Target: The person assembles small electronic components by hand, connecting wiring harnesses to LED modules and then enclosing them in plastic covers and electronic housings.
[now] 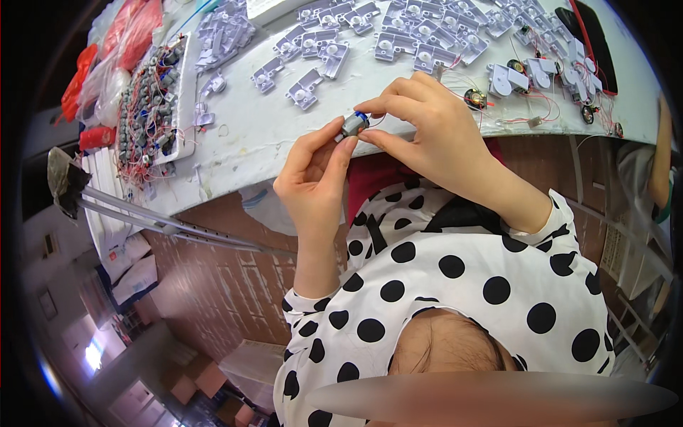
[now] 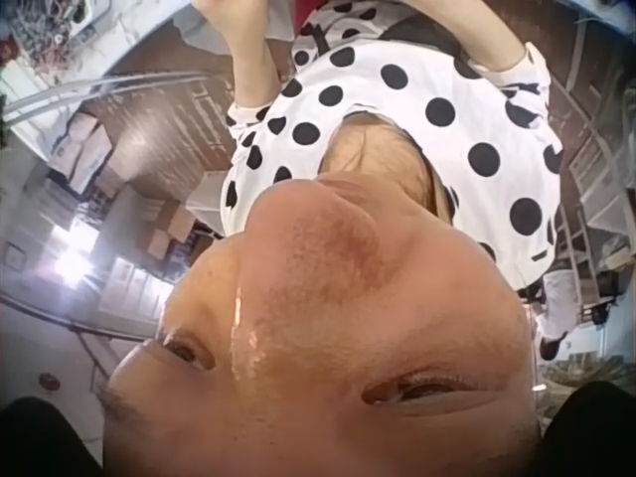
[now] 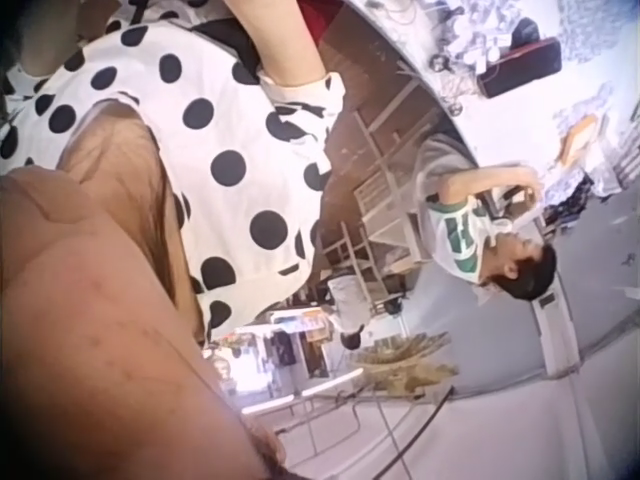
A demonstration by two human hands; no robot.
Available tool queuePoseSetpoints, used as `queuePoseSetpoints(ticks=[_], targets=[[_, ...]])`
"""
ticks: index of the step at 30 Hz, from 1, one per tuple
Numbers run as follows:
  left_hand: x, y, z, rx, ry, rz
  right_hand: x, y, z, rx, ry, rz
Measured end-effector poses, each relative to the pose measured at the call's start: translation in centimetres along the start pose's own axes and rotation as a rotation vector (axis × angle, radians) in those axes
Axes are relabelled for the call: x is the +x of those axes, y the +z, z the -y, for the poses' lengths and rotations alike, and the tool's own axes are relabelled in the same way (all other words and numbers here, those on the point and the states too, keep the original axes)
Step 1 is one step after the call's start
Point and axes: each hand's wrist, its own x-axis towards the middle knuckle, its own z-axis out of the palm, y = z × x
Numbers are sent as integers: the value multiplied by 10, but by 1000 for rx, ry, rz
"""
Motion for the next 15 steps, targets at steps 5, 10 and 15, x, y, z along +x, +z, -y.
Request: queuePoseSetpoints(ticks=[5, 10, 15], targets=[[-2, -1, 4, 0, 103, -3, 1, -2, 2, 138, 44, 5], [-4, -3, 4, 197, 217, 27, 1, -4, 0, 181, 74, 18], [-6, -3, 0, 116, 150, 47, -2, -8, -3, 228, 93, 43]])
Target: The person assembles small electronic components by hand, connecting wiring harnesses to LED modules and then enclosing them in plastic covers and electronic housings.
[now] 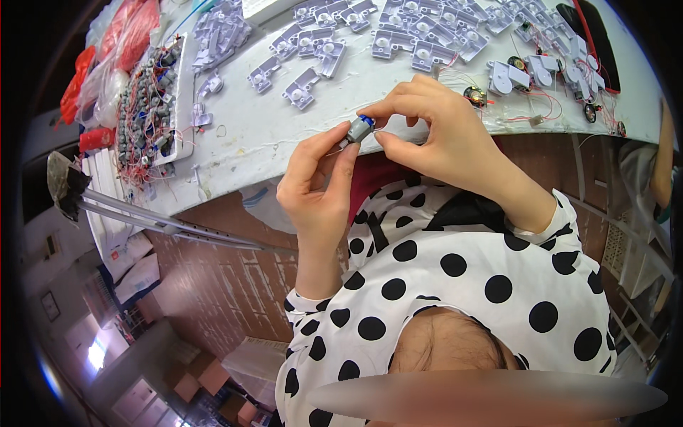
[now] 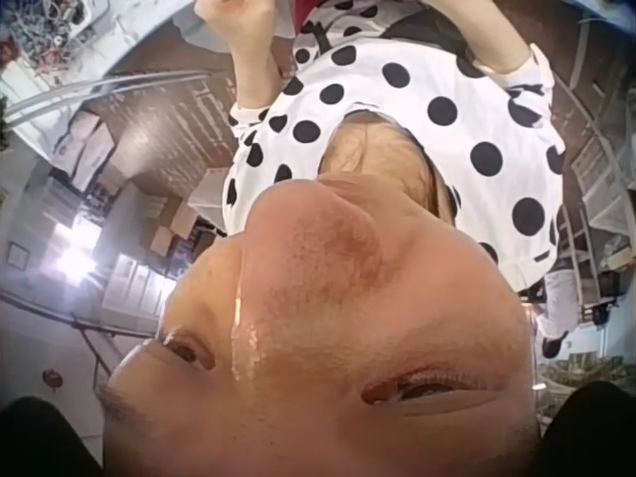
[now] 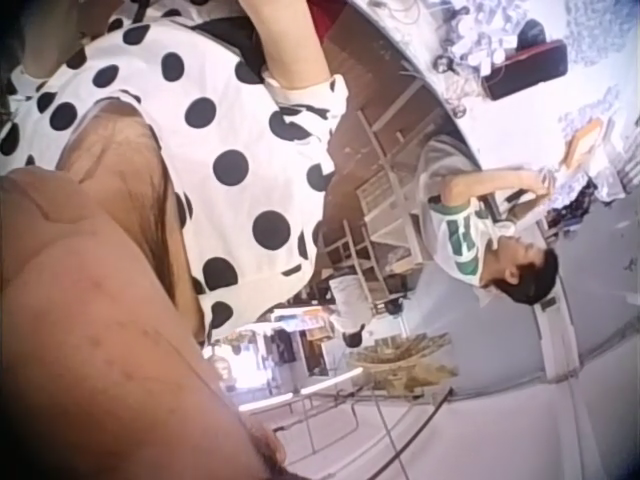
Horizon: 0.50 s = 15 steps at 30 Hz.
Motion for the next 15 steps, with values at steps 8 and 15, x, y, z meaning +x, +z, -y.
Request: queuePoseSetpoints(ticks=[8, 15], targets=[[3, -8, -5, -249, -173, 88, 7, -22, -4, 344, 280, 369], [5, -8, -5, -299, -226, 83, 2, -14, 8, 149, 83, 42]])
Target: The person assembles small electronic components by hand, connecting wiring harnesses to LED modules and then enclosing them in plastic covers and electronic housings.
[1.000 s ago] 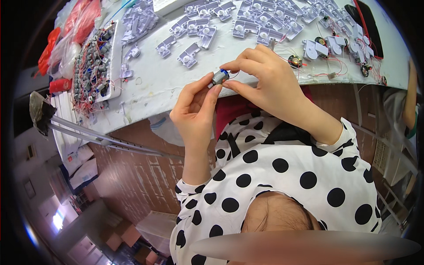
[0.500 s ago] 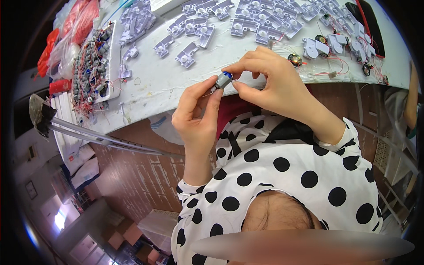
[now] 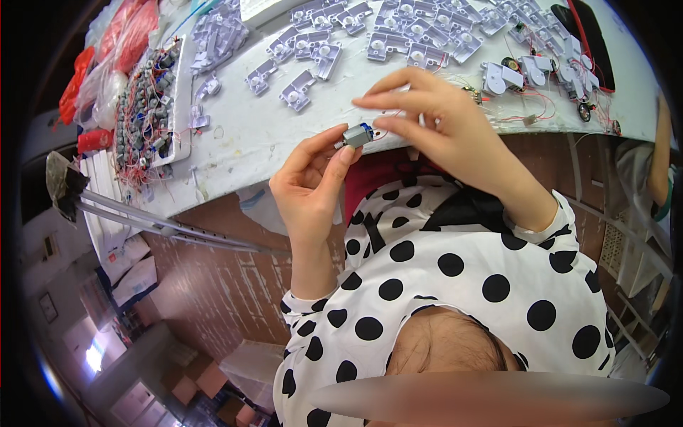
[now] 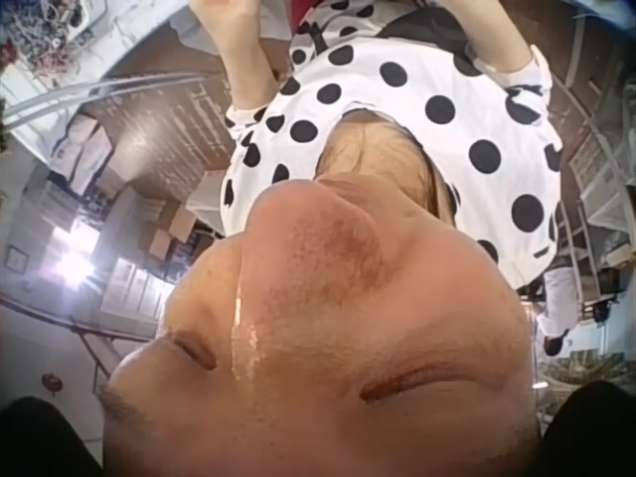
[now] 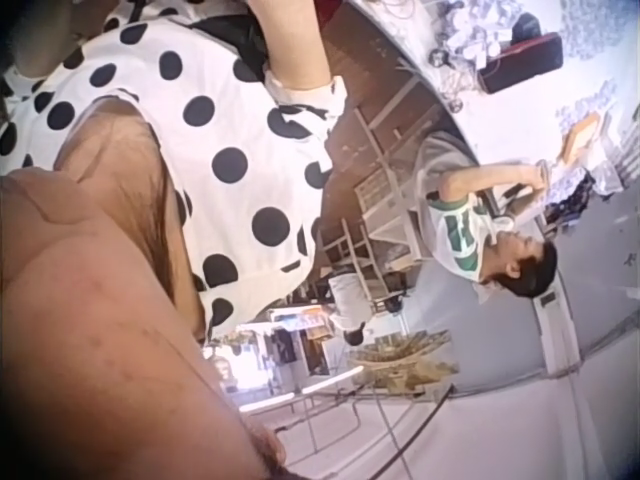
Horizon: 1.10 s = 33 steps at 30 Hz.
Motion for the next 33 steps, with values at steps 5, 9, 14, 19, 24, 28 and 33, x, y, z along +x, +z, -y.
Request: queuePoseSetpoints(ticks=[5, 9, 14, 19, 24, 28, 33], targets=[[-2, 3, -1, 44, 42, 27, -15, 4, 1, 139, 59, 107], [15, -14, -3, 25, 96, 215, -25, -3, 4, 233, 116, 58], [81, 4, -9, 726, 429, 248, -36, -2, -2, 229, 55, 10], [123, 48, 8, 916, 737, 493, -38, -3, 0, 227, 4, -23], [138, 57, 6, 936, 823, 577, -41, -6, 1, 238, -27, -41], [141, 54, 6, 946, 756, 605, -40, -5, -3, 232, -12, -46], [122, 40, -7, 948, 725, 616, -37, -4, -4, 145, -127, -128]])
